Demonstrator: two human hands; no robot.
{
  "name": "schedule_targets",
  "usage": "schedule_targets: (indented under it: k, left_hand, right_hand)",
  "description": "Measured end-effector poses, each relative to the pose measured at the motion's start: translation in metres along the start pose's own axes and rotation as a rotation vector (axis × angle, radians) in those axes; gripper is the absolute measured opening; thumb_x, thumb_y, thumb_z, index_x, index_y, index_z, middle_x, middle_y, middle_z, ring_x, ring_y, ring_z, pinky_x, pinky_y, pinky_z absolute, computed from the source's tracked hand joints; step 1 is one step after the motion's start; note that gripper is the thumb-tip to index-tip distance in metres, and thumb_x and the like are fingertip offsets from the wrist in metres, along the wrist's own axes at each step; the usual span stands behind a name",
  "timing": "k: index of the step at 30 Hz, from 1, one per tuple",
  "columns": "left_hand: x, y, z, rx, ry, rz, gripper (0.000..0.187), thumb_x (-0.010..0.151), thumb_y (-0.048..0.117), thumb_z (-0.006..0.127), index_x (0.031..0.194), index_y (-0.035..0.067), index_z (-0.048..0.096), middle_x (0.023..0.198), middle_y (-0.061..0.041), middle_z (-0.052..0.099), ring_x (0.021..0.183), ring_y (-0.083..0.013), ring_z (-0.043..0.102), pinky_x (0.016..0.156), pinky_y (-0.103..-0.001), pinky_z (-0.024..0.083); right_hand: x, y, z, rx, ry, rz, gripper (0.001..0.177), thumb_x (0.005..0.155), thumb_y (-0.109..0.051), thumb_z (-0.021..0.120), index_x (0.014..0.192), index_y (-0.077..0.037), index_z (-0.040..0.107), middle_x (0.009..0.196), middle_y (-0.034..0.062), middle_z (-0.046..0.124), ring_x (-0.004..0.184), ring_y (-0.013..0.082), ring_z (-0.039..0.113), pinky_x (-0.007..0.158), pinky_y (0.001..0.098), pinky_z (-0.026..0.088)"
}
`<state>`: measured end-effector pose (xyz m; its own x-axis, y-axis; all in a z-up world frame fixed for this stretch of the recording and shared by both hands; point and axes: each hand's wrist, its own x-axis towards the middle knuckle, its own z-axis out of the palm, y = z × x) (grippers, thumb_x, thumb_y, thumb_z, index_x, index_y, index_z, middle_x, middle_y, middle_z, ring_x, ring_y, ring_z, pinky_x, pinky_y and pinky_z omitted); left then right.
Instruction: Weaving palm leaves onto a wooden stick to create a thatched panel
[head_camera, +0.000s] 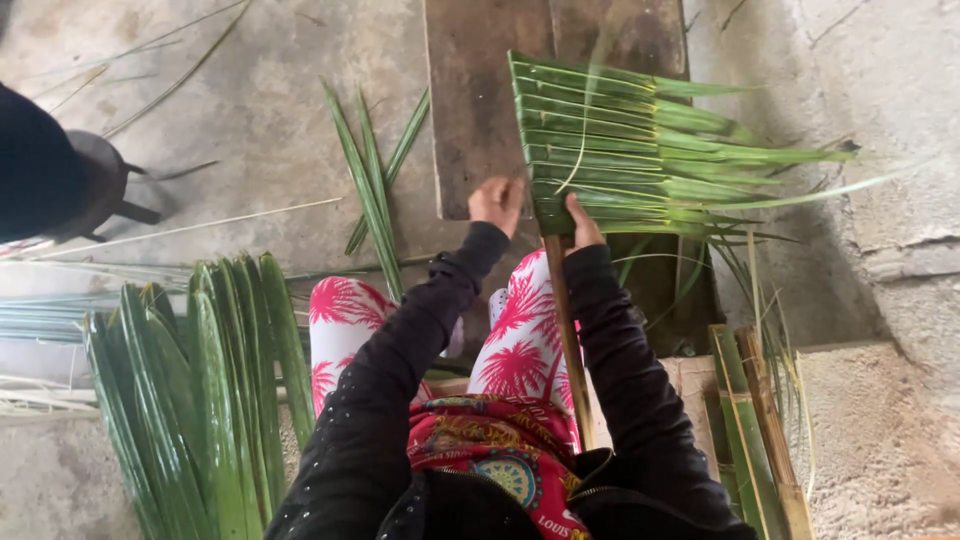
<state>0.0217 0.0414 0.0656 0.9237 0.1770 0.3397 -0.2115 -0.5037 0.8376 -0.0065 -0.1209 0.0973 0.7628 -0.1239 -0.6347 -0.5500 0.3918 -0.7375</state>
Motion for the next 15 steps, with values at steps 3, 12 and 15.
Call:
schedule_targets:
  k: [3,12,15]
  left_hand:
    - [-0.017,0.036,-0.003,-0.112,-0.126,0.118,0.015,0.089,0.014,0.060,0.098,0.009,0.070,0.098,-0.019,0.073,0.097,-0.0483,0.067,0.080,-0.057,0.058]
    - [-0.025,-0.047,0.060,0.105,-0.262,0.001,0.016,0.084,0.033,0.065,0.095,0.024,0.072,0.085,-0.004,0.076,0.087,-0.0308,0.074,0.080,-0.047,0.062]
    - [-0.042,-0.079,0.039,0.649,-0.690,-0.035,0.029,0.081,0.037,0.055,0.087,0.017,0.075,0.085,-0.009,0.078,0.086,-0.0281,0.078,0.076,-0.042,0.065]
  right_hand:
    - [-0.010,-0.007,0.007,0.024,-0.006,-0.021,0.103,0.081,-0.069,0.083,0.160,-0.026,0.033,0.171,0.0173,-0.003,0.155,0.0432,-0.012,0.118,0.0667,-0.014]
    - [0.007,0.012,-0.002,0.128,0.060,-0.095,0.102,0.073,-0.061,0.097,0.150,-0.013,0.050,0.158,0.0209,0.038,0.141,0.0396,0.040,0.116,0.0427,0.028]
    - [-0.053,-0.017,0.030,0.093,0.069,-0.064,0.104,0.070,-0.064,0.095,0.149,-0.015,0.048,0.153,0.0172,0.042,0.132,0.0321,0.043,0.106,0.0338,0.032]
